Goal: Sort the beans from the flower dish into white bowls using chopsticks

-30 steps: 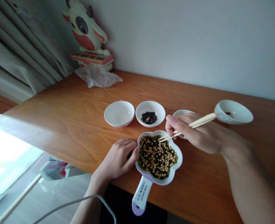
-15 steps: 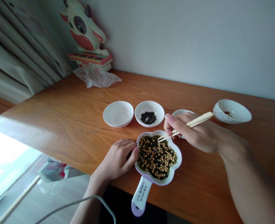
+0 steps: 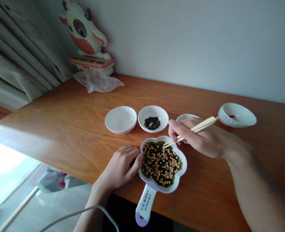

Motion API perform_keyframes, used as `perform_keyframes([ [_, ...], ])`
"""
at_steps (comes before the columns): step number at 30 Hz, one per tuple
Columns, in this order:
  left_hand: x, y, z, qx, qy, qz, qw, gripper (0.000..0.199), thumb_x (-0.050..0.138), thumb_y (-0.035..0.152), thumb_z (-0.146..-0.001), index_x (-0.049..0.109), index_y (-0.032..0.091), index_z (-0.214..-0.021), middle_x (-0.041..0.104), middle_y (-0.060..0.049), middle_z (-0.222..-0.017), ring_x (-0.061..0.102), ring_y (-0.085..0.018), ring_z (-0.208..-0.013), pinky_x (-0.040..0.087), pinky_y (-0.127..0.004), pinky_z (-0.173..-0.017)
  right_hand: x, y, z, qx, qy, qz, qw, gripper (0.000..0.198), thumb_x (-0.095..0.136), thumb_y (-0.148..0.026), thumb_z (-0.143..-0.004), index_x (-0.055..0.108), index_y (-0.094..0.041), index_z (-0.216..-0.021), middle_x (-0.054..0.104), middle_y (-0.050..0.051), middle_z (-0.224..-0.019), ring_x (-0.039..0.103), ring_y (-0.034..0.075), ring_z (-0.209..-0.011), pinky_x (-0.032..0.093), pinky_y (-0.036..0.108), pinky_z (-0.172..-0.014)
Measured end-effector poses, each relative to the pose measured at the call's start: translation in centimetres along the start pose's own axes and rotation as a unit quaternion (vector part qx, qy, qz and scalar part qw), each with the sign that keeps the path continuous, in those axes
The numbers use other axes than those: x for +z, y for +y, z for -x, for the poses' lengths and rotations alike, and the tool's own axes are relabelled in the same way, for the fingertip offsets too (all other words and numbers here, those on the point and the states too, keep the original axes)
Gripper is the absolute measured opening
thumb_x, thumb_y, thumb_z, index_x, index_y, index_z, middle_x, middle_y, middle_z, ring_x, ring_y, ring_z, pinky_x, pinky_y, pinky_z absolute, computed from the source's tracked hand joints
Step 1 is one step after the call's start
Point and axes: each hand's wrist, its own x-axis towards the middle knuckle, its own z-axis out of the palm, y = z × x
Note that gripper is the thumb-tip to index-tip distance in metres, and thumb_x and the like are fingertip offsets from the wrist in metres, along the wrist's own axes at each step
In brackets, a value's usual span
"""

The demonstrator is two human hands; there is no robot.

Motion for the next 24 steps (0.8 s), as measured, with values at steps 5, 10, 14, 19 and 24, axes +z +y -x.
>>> perform_keyframes([
  [5,0.10,-0.07,0.16,0.001,-0.001,0.002,1.000,0.034,0.036,0.031,-0.112,0.045,0.021,-0.080,0.058,-0.002,-0.081,0.051,-0.018,-0.076,0.040,-0.035,-0.079,0.18,0.10,-0.11,-0.009,0.009,-0.001,1.000,0.061,0.030,-0.059,-0.110,0.066,-0.020,-0.079,0.069,0.001,-0.074,0.059,0.017,-0.069,0.036,0.034,-0.069],
  [10,0.14,-0.09,0.19,0.001,0.003,0.003,1.000,0.034,0.037,0.031,-0.111,0.046,0.021,-0.080,0.058,-0.002,-0.081,0.051,-0.018,-0.076,0.040,-0.035,-0.078,0.27,0.22,-0.19,-0.013,0.010,-0.003,1.000,0.062,0.029,-0.060,-0.110,0.067,-0.020,-0.081,0.070,0.001,-0.074,0.059,0.016,-0.068,0.036,0.034,-0.068],
  [14,0.17,-0.15,0.18,0.001,0.004,0.001,1.000,0.033,0.038,0.030,-0.111,0.046,0.021,-0.080,0.058,-0.002,-0.080,0.051,-0.018,-0.075,0.040,-0.035,-0.078,0.04,0.05,0.03,-0.014,0.009,-0.003,1.000,0.063,0.028,-0.061,-0.110,0.065,-0.020,-0.079,0.069,0.001,-0.073,0.058,0.016,-0.068,0.036,0.033,-0.067],
  [19,0.17,-0.26,0.16,0.003,0.005,-0.002,1.000,0.033,0.038,0.030,-0.111,0.047,0.021,-0.080,0.059,-0.003,-0.080,0.053,-0.019,-0.076,0.042,-0.035,-0.078,-0.32,-0.10,0.41,0.011,0.018,-0.003,1.000,0.061,0.031,-0.063,-0.109,0.063,-0.021,-0.080,0.070,0.002,-0.077,0.060,0.017,-0.071,0.038,0.034,-0.068],
  [24,0.06,-0.14,0.10,0.000,0.003,-0.004,1.000,0.034,0.037,0.031,-0.111,0.047,0.021,-0.080,0.061,-0.003,-0.080,0.054,-0.019,-0.076,0.042,-0.035,-0.079,-0.25,-0.21,0.32,0.007,0.013,0.008,1.000,0.061,0.031,-0.063,-0.108,0.063,-0.021,-0.078,0.071,0.002,-0.075,0.060,0.018,-0.070,0.037,0.034,-0.067],
])
